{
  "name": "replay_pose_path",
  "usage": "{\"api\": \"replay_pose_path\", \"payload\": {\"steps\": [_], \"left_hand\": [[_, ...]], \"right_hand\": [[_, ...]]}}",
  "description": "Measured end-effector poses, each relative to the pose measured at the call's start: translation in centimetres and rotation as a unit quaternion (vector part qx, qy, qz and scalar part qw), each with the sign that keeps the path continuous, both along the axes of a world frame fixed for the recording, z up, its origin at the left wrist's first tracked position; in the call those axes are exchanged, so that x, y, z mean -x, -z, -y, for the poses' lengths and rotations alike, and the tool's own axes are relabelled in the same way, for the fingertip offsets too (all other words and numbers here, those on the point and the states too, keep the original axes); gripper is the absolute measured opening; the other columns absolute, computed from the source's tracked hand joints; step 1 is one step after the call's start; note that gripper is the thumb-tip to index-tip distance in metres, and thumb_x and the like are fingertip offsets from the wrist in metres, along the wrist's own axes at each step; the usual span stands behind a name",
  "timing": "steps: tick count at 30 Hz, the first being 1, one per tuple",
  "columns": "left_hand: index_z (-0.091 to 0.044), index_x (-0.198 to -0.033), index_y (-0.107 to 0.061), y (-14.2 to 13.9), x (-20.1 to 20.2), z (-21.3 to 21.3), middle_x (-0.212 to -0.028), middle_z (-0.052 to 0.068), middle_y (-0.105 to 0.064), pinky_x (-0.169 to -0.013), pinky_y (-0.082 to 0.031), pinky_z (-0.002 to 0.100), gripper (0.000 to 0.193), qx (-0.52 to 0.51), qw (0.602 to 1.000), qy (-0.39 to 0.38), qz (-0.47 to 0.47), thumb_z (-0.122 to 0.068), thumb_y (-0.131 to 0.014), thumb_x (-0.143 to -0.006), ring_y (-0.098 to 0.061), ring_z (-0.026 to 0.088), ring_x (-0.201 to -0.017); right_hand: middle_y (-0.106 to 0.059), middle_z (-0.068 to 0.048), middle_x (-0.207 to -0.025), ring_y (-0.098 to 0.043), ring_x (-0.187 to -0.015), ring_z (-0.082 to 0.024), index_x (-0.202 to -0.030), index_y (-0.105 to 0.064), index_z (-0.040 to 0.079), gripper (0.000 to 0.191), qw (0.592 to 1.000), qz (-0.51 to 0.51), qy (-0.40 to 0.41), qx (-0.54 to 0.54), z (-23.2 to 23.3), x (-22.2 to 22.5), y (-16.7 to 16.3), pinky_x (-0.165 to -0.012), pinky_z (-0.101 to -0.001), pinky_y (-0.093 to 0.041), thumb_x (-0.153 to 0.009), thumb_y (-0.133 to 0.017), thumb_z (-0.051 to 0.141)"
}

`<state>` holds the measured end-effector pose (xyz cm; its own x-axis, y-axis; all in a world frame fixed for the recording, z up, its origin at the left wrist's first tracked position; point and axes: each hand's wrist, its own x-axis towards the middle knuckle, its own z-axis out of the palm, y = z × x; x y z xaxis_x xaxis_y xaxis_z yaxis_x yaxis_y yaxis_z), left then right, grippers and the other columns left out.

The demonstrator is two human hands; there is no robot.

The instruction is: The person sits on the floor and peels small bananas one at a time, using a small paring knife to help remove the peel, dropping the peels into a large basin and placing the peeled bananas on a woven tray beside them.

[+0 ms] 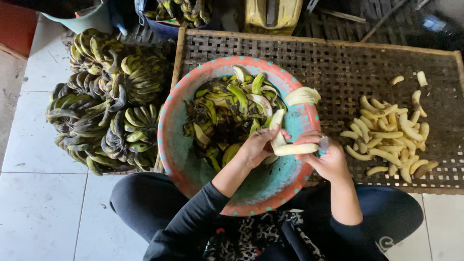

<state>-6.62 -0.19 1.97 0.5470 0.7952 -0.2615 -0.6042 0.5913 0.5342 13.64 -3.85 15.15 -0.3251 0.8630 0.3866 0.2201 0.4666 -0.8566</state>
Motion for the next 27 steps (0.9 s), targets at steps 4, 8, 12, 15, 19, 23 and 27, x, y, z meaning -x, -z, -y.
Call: {"api": "replay_pose_path", "payload": {"steps": [4, 8, 12, 15, 19, 23, 27], "left_hand": [[0.003, -0.112, -0.069, 2.4, 0.4, -3.4, -0.101, 0.011, -0.074, -0.080, -0.057, 0.038, 0.038, -0.019, 0.967, -0.206, -0.149, -0.033, -0.059, -0.105, -0.070, 0.021, -0.089], [0.004, -0.142, -0.047, 2.3, 1.9, -6.0, -0.132, 0.023, -0.059, -0.104, -0.043, 0.051, 0.074, -0.308, 0.517, -0.347, -0.719, -0.035, -0.078, -0.086, -0.053, 0.041, -0.122], [-0.005, -0.139, -0.050, -0.4, -1.3, -7.6, -0.132, 0.019, -0.057, -0.103, -0.042, 0.053, 0.075, -0.351, 0.563, -0.256, -0.703, -0.049, -0.079, -0.085, -0.051, 0.042, -0.126], [-0.015, -0.124, -0.061, -1.6, -5.6, -8.6, -0.123, 0.018, -0.058, -0.096, -0.041, 0.054, 0.067, -0.355, 0.572, -0.166, -0.721, -0.054, -0.082, -0.074, -0.051, 0.040, -0.119], [-0.015, -0.109, -0.069, -1.7, -7.3, -11.4, -0.099, 0.009, -0.070, -0.088, -0.051, 0.046, 0.045, -0.384, 0.634, -0.157, -0.653, -0.050, -0.078, -0.083, -0.065, 0.032, -0.099], [-0.012, -0.096, -0.068, -1.9, -3.9, -10.4, -0.089, 0.006, -0.069, -0.071, -0.053, 0.043, 0.032, -0.356, 0.642, -0.166, -0.658, -0.043, -0.074, -0.091, -0.069, 0.029, -0.081], [-0.011, -0.102, -0.063, -2.0, 3.8, -8.6, -0.096, 0.006, -0.069, -0.077, -0.052, 0.045, 0.030, -0.399, 0.528, -0.299, -0.688, -0.036, -0.076, -0.093, -0.067, 0.030, -0.089]], "right_hand": [[-0.072, -0.009, -0.109, -0.067, -0.103, -0.017, -0.109, -0.071, 0.002, 0.026, 0.986, -0.164, 0.025, 0.017, 0.7, -3.9, 0.4, -0.094, -0.0320, -0.056, -0.086, -0.081, 0.007], [-0.065, -0.002, -0.092, -0.052, -0.070, -0.007, -0.116, -0.072, -0.002, 0.027, 0.958, -0.161, 0.177, 0.160, 0.0, -10.5, 0.0, -0.062, -0.0220, -0.039, -0.091, -0.080, 0.007], [-0.060, 0.004, -0.083, -0.046, -0.068, -0.004, -0.121, -0.071, -0.003, 0.030, 0.956, -0.029, 0.266, 0.123, -1.4, -15.3, 1.2, -0.059, -0.0210, -0.032, -0.096, -0.082, 0.009], [-0.065, 0.004, -0.083, -0.046, -0.059, -0.004, -0.121, -0.073, 0.001, 0.029, 0.921, -0.065, 0.321, 0.209, -2.1, -18.2, 4.0, -0.054, -0.0223, -0.033, -0.095, -0.081, 0.012], [-0.060, 0.002, -0.077, -0.047, -0.056, -0.006, -0.112, -0.071, 0.003, 0.027, 0.877, -0.051, 0.380, 0.288, -3.8, -21.3, 8.6, -0.050, -0.0254, -0.035, -0.095, -0.087, 0.017], [-0.071, -0.001, -0.100, -0.060, -0.083, -0.006, -0.115, -0.073, -0.002, 0.026, 0.922, 0.036, 0.360, 0.140, -4.2, -22.8, 11.6, -0.074, -0.0233, -0.046, -0.096, -0.086, 0.010], [-0.074, -0.001, -0.108, -0.066, -0.094, -0.006, -0.121, -0.073, -0.002, 0.029, 0.929, 0.019, 0.359, 0.092, -5.1, -23.1, 13.0, -0.085, -0.0221, -0.052, -0.095, -0.084, 0.005]]}}
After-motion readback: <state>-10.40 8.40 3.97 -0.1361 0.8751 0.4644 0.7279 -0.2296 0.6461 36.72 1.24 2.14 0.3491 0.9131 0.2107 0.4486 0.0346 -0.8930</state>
